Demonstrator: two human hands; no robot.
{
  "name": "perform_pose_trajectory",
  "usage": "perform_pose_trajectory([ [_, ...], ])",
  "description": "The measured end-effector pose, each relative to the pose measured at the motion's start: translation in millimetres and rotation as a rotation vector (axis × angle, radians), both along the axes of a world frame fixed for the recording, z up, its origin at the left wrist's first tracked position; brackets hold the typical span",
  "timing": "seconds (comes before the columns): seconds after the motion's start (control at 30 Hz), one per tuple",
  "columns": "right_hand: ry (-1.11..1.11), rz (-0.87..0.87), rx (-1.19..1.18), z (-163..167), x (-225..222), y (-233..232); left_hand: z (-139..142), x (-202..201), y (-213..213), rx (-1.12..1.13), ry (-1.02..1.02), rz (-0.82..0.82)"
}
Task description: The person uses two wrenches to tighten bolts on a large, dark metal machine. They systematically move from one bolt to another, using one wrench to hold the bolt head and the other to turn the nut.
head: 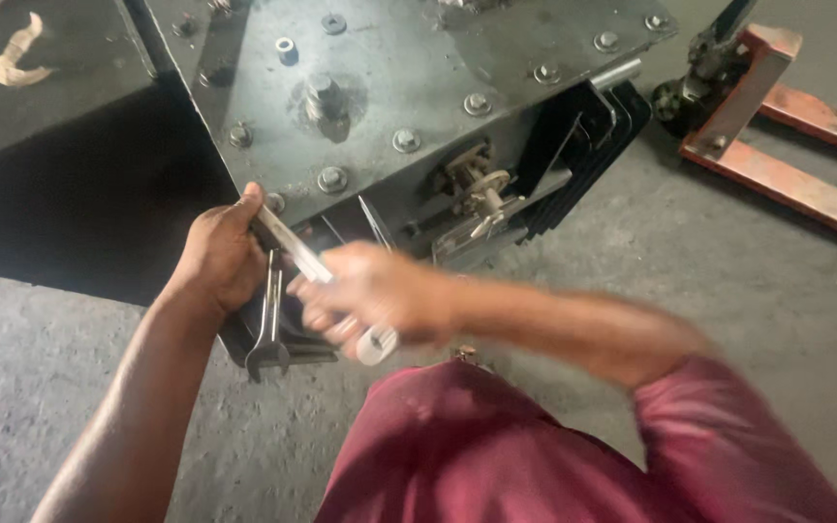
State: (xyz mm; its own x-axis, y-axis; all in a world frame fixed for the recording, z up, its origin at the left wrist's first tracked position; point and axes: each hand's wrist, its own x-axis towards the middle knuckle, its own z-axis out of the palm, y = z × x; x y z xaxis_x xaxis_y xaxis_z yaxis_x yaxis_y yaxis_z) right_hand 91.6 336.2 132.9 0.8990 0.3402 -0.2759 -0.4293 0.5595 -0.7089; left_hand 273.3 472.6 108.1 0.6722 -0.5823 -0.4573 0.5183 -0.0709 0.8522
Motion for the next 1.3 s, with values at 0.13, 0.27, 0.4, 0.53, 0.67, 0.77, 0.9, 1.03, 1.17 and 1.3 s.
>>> perform_pose_trajectory([
  [0.13, -0.071, 0.268, -0.766, 26, 18, -114, -5, 1, 2, -0.002, -0.074, -0.047],
  [0.27, -0.226, 0.269, -1.023, 34, 80, -200, -9, -1, -2, 0.009, -0.090, -0.057],
  [0.4, -0.543, 0.138, -1.395, 14, 151, -229, -12, 0, -6, -0.003, -0.115, -0.021],
  [0.53, -0.592, -0.015, -1.751, -10, 184, -223, -14, 0, -12, 0.064, -0.088, 0.048],
  [0.67, -1.001, -0.119, -1.904, -25, 166, -223, -15, -1, -18, 0.095, -0.120, 0.118],
  [0.77, -1.215, -0.171, -2.014, -27, 154, -221, -15, 1, -19, 0.135, -0.127, 0.138],
  [0.9, -0.849, -0.145, -2.190, -10, 130, -182, -18, 3, -22, 0.134, -0.101, 0.161],
  [1.03, -1.003, -0.698, -2.379, 14, 44, -106, -19, 4, -29, 0.085, -0.075, 0.167],
  [1.17, -0.754, -0.513, -2.302, 14, -30, -66, -22, 2, -26, 0.031, -0.071, 0.147],
  [1.3, -0.533, 0.084, -1.723, -4, 5, -104, -23, 0, -13, 0.063, -0.122, 0.066],
])
